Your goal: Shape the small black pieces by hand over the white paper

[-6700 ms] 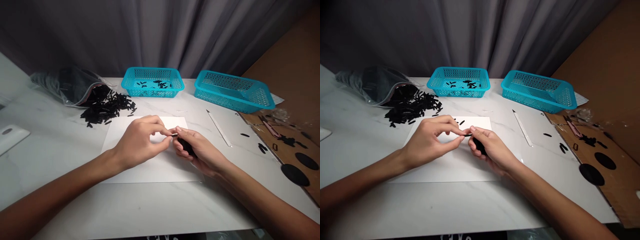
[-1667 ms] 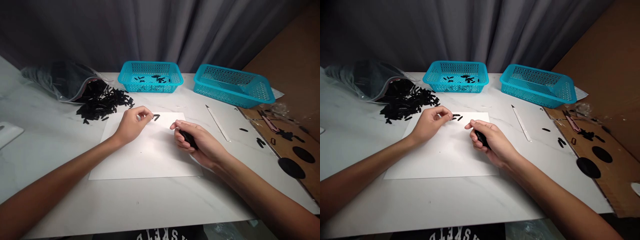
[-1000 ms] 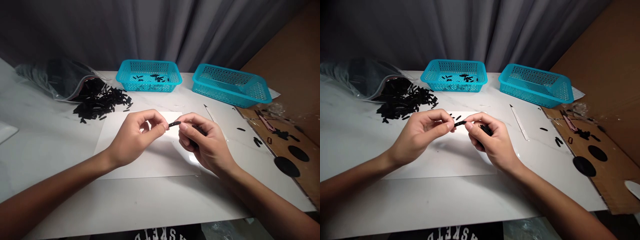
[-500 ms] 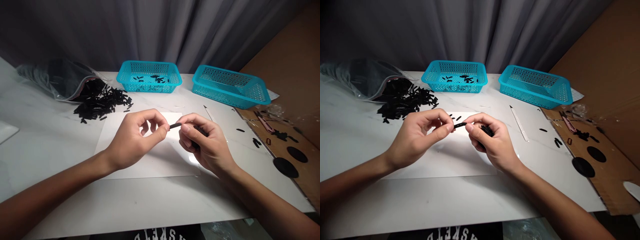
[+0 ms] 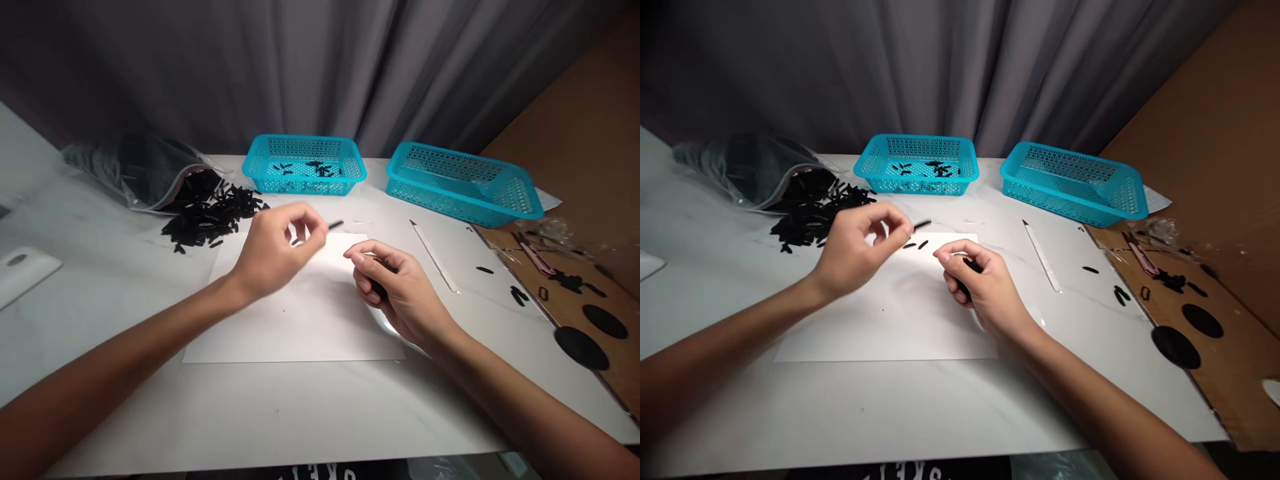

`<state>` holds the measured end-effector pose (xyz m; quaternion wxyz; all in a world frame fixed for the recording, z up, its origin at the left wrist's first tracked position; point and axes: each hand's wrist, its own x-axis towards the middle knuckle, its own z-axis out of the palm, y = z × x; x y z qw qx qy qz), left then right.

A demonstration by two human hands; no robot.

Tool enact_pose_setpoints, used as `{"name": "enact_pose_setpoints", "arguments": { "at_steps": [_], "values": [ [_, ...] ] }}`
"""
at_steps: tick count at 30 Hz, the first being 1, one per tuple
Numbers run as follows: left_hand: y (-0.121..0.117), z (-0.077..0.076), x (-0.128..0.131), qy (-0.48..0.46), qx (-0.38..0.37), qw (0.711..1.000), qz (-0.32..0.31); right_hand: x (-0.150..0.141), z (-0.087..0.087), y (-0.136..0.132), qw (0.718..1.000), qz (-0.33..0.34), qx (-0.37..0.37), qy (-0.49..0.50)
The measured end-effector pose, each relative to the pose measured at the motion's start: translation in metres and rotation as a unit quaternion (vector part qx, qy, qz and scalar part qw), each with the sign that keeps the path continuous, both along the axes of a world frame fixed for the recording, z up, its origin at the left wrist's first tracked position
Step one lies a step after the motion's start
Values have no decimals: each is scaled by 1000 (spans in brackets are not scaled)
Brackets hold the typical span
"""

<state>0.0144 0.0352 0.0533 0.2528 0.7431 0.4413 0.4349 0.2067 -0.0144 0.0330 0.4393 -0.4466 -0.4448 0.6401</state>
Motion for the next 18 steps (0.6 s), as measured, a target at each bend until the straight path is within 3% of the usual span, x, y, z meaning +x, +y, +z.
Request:
{"name": "enact_pose_setpoints", "arguments": {
  "at_steps": [3, 5, 7, 9, 14, 18],
  "values": [
    [65, 4, -4, 39, 101, 984, 138, -1, -2, 3, 999, -7, -47, 4],
    [101, 6, -8, 124, 87, 975, 163, -1, -3, 6, 998, -18, -65, 10],
    [113, 3, -9, 161, 87, 973, 144, -1, -4, 8, 997, -28, -72, 17],
    [101, -8, -8, 198, 96, 971, 94, 0, -5, 8, 997, -29, -69, 19],
    [43, -42, -3, 280, 92, 955, -16, -1, -8, 7, 998, -12, -61, 9],
    [28, -47, -2, 294, 98, 949, -57, -2, -8, 7, 998, -11, -61, 5]
  ]
}}
